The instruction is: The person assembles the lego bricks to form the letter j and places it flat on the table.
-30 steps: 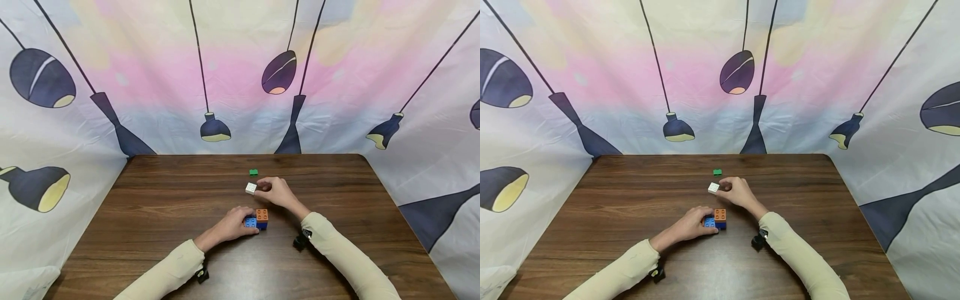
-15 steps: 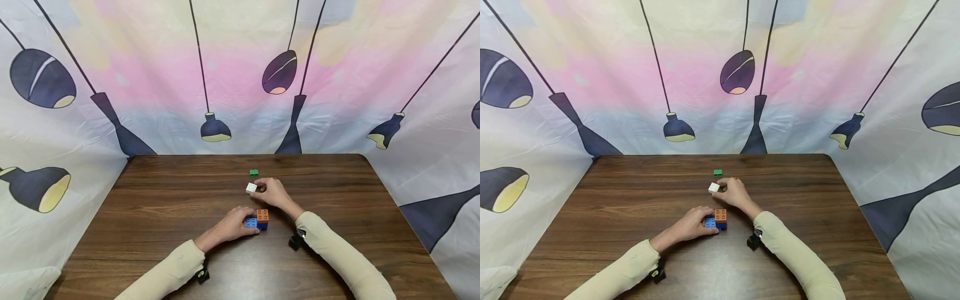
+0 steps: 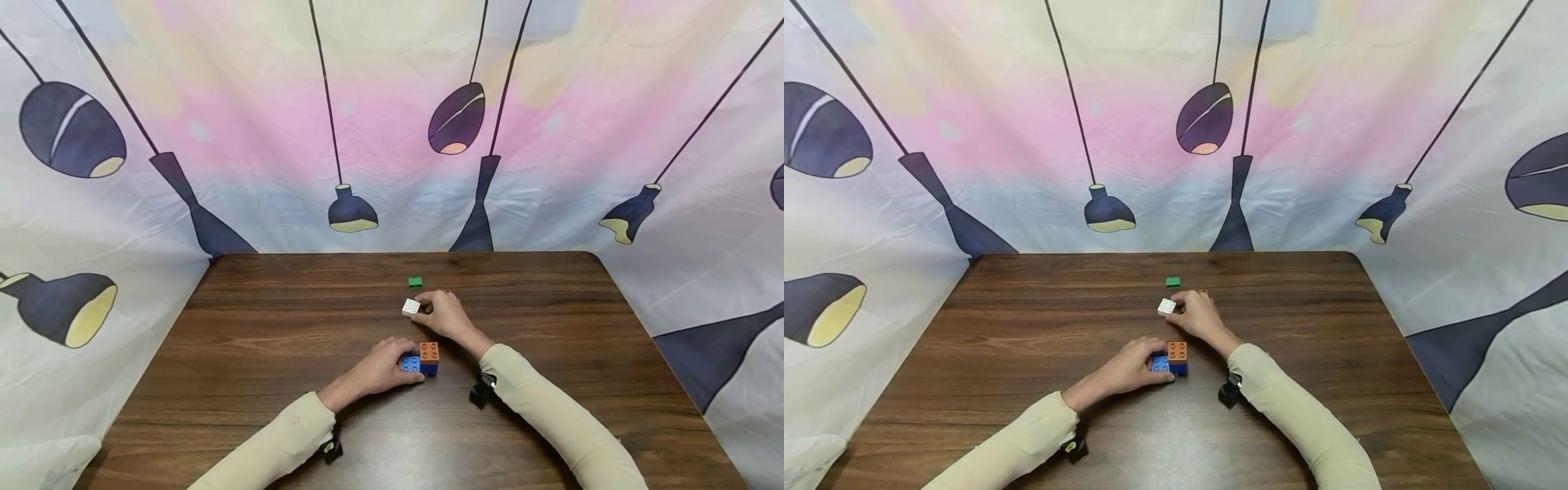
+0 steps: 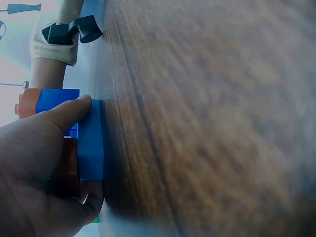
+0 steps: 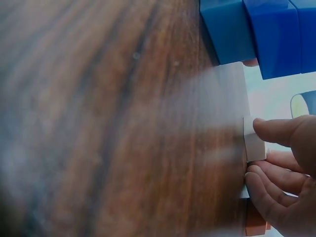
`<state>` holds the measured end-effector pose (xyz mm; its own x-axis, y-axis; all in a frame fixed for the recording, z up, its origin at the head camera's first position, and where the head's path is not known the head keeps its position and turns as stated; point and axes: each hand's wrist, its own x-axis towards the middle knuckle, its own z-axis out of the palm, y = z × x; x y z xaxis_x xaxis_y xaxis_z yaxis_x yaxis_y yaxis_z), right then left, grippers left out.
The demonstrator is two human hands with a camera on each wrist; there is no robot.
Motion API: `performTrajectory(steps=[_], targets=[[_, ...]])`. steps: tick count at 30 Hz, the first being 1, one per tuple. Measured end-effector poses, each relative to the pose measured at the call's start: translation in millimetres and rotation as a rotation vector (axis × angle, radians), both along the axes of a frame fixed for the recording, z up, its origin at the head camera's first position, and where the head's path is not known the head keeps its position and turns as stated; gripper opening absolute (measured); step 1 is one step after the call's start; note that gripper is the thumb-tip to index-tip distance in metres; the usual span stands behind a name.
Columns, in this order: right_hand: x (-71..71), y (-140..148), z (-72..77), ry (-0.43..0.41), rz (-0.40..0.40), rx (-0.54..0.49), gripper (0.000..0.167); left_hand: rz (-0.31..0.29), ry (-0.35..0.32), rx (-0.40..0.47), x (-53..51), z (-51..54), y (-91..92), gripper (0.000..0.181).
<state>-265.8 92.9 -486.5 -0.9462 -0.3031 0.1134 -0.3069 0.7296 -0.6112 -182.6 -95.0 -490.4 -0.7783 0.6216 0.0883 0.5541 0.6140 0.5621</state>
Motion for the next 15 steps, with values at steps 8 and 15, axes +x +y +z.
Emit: performTrajectory(steps=[8, 15], targets=[[1.3, 4.3, 2.4, 0.023, 0.028, -0.02, 0.036, -0.006, 0.002, 0.001, -0.7, 0.7, 0.4, 0.036], [4.7, 17.6, 5.3, 0.037, 0.065, -0.059, 0.038, -0.01, 0.019, -0.006, -1.8, -1.4, 0.4, 0.037]])
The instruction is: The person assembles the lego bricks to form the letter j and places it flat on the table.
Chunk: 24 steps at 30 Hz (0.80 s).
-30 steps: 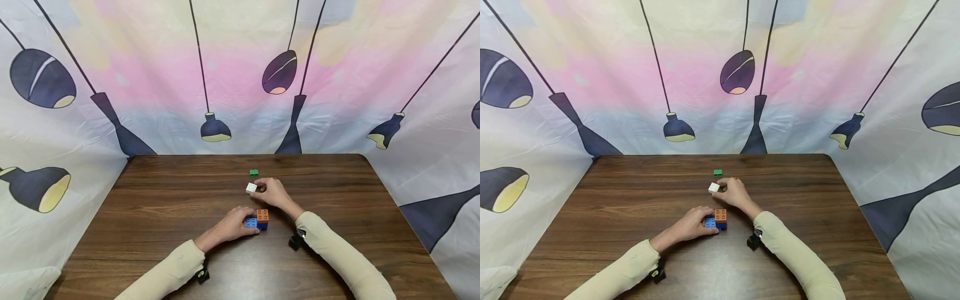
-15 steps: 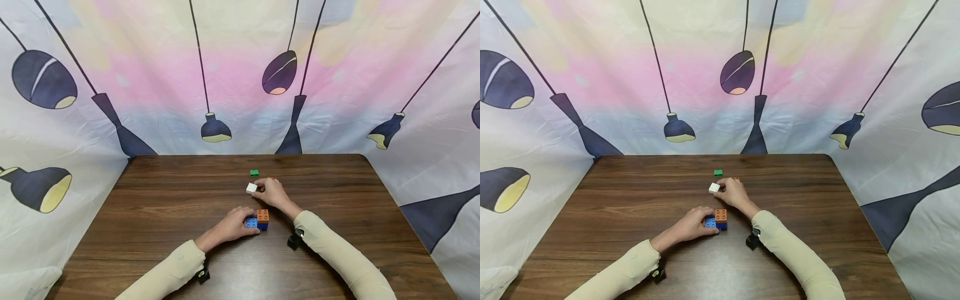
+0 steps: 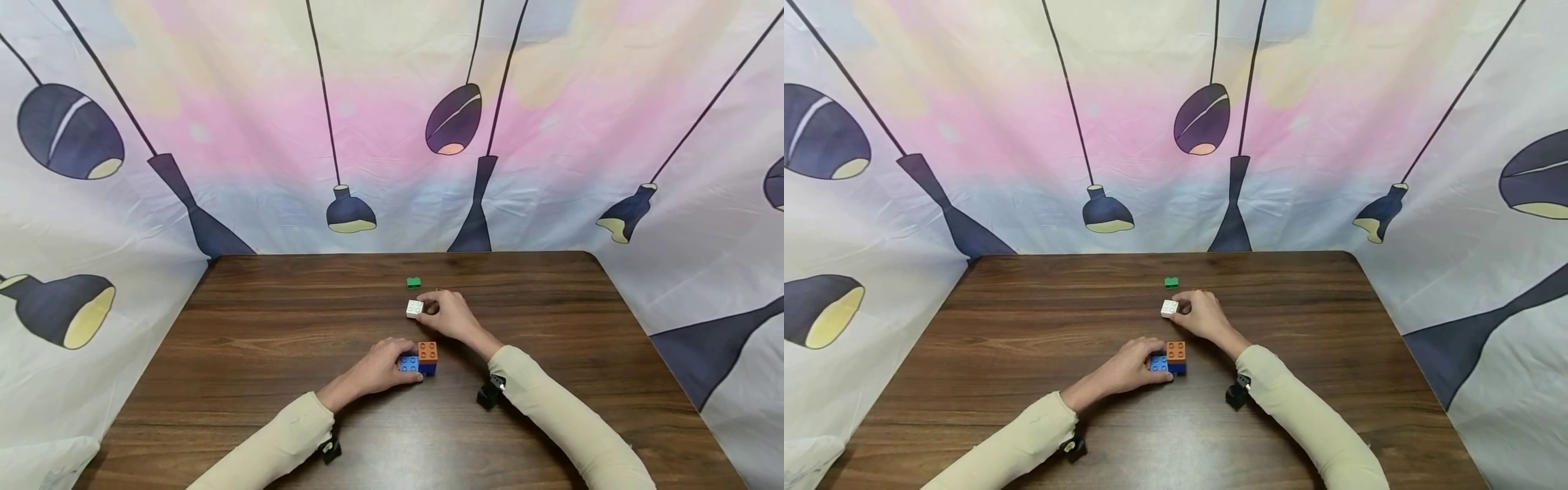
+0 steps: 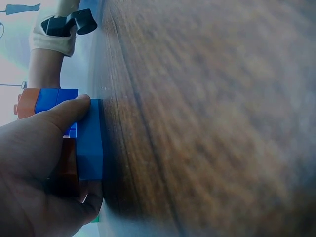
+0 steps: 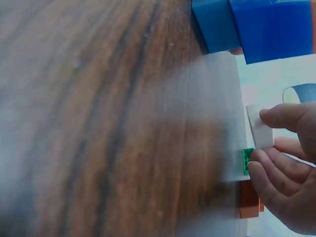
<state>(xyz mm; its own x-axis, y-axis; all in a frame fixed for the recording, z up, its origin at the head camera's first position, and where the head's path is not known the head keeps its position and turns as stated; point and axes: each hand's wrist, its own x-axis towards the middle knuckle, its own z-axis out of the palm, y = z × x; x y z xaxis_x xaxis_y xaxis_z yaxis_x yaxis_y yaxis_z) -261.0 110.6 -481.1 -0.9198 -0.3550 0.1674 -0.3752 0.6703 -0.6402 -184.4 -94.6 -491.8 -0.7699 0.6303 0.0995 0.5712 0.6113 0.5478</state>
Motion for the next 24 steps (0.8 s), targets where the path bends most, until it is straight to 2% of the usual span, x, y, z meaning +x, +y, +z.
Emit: performTrajectory(steps=[13, 24], targets=[[9.3, 18.4, 3.9, 0.059, 0.036, -0.017, 0.033, -0.005, -0.004, -0.006, -0.4, -1.3, -0.7, 0.038], [27.7, 31.4, 24.4, 0.019, 0.074, -0.081, 0.037, -0.01, 0.023, 0.006, -0.3, -0.3, 0.1, 0.036]])
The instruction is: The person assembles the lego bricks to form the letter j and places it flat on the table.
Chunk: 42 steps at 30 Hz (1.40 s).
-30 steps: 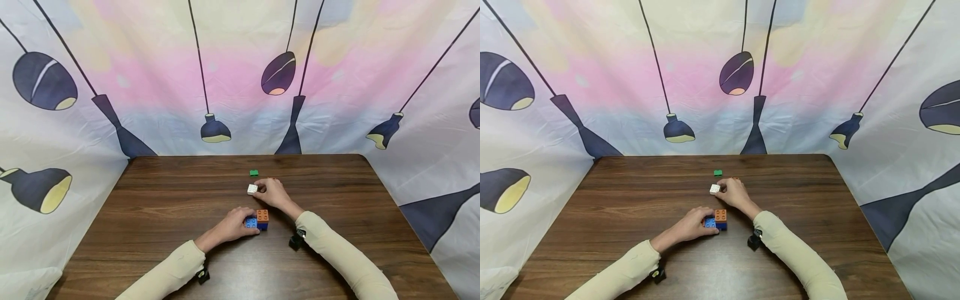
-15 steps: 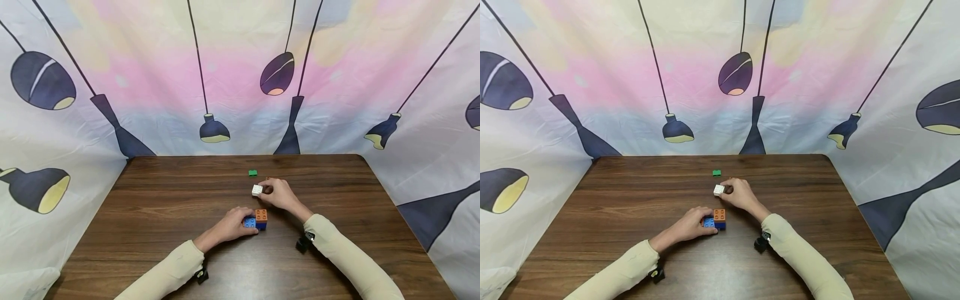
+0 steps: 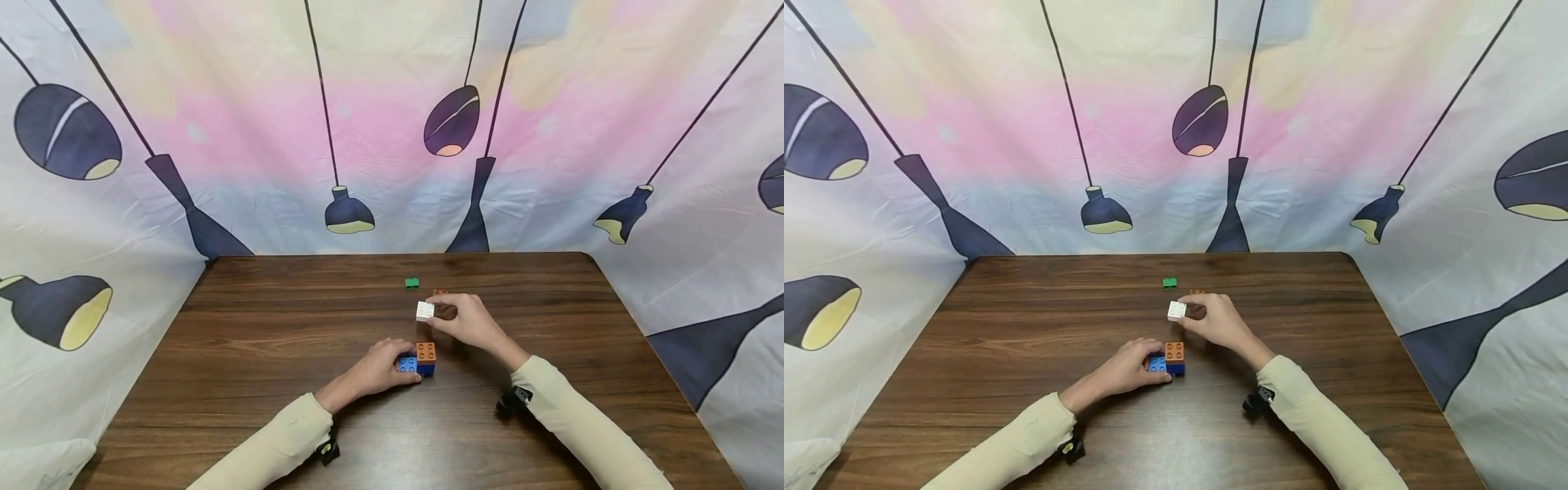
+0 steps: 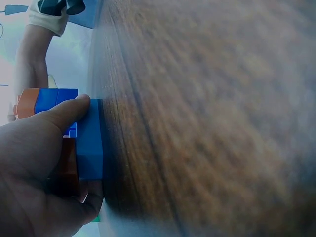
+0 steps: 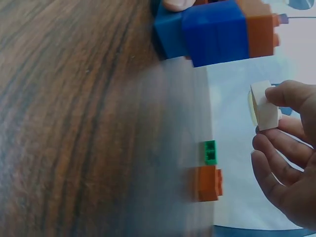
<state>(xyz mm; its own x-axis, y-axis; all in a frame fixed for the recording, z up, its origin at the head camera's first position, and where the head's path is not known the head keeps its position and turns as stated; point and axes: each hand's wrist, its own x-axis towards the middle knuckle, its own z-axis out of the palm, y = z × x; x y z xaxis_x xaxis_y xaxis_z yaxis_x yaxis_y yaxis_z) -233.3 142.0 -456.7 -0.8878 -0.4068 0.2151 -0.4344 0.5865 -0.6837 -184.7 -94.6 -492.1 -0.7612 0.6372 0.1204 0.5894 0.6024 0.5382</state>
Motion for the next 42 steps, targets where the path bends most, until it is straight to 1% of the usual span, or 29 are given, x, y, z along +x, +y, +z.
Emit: performTrajectory(steps=[7, 14, 25, 30, 35, 42], targets=[[10.5, 4.1, 11.8, 0.038, 0.028, -0.006, 0.039, 0.003, -0.003, 0.008, 1.7, 0.1, -0.4, 0.035], [19.3, 7.7, 18.7, 0.049, 0.065, -0.011, 0.038, 0.002, -0.016, 0.012, 1.5, -0.4, -1.3, 0.033], [37.0, 10.4, 28.7, 0.098, 0.126, 0.003, 0.037, -0.002, -0.013, 0.015, 1.3, 0.4, -0.9, 0.031], [42.9, 11.2, 27.3, 0.097, 0.129, 0.021, 0.037, -0.001, -0.012, 0.012, 0.9, 0.6, -0.5, 0.032], [48.5, 11.7, 23.7, 0.094, 0.145, 0.013, 0.036, -0.006, -0.013, 0.019, 0.4, 0.8, 0.0, 0.032], [54.1, 10.4, 19.4, 0.136, 0.175, 0.026, 0.035, -0.004, -0.018, 0.016, 0.4, 0.8, 0.0, 0.035]])
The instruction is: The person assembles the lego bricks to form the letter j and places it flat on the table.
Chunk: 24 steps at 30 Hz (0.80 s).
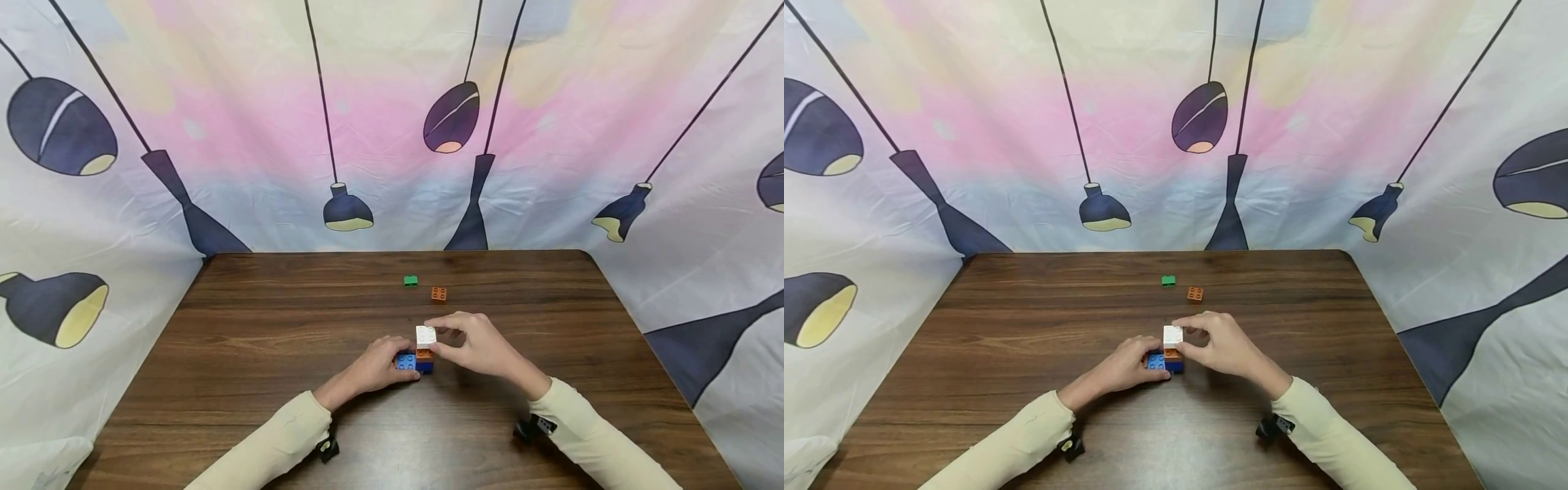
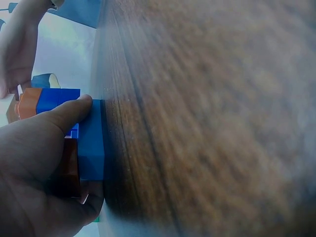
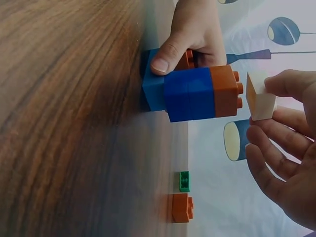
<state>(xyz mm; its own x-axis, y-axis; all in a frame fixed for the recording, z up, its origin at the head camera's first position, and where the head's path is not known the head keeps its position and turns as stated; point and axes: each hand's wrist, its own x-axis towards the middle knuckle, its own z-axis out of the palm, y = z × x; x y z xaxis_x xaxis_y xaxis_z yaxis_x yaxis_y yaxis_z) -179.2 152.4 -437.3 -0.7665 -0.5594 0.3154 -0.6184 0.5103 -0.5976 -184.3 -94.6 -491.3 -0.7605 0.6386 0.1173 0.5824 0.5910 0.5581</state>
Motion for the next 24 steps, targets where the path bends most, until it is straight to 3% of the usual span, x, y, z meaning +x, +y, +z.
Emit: performTrajectory(steps=[5, 24], targets=[[2.0, -1.4, -3.8, 0.032, 0.02, 0.008, 0.034, 0.0, -0.005, -0.001, 0.1, -0.7, -0.2, 0.035], [2.8, 1.6, -8.6, 0.029, 0.059, 0.021, 0.033, -0.002, 0.011, 0.016, -0.8, -1.5, 0.4, 0.033]])
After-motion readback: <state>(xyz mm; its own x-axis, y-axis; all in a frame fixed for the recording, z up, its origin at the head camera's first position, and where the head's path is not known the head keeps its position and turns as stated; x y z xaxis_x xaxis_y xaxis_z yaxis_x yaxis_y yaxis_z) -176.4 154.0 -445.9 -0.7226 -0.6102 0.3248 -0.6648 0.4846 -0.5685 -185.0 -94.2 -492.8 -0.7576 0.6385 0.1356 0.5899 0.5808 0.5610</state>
